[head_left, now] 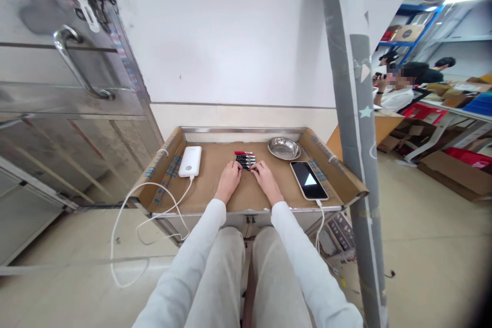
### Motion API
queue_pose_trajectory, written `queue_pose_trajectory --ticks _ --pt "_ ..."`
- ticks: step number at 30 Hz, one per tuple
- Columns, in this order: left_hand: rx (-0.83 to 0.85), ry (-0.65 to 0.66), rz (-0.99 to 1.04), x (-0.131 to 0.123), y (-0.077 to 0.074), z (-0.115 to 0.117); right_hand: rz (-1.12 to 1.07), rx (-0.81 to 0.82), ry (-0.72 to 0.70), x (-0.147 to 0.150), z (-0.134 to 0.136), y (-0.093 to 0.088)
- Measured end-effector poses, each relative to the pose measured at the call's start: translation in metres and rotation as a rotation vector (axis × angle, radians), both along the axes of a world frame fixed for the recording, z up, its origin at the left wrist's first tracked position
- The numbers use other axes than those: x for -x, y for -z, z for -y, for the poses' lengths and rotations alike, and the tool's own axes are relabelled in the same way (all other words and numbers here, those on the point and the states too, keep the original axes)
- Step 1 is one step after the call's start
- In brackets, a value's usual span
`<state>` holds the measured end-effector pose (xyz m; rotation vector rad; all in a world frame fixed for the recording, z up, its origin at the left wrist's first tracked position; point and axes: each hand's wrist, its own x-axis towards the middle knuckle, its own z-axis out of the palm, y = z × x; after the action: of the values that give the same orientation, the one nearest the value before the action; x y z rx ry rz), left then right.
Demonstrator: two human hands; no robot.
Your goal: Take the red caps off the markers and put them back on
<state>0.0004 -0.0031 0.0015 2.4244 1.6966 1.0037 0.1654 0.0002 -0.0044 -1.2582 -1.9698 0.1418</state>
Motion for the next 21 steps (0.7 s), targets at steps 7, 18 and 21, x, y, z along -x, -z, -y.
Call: queue_pose_trajectory --ticks 7,18,21 --pt "-0.041 -0.6 -0.071 0.003 -0.007 0.009 0.213 0.022 0.392 -0.002 0.001 -0.004" --pt "-0.016 -0.638 -0.139 0.003 -0.001 0.006 0.238 0.033 0.404 -0.003 -0.007 0.01" --pt "-0.008 -0.627 -0.142 0.003 -0.001 0.006 0.254 0.032 0.408 -0.002 -0.005 0.007"
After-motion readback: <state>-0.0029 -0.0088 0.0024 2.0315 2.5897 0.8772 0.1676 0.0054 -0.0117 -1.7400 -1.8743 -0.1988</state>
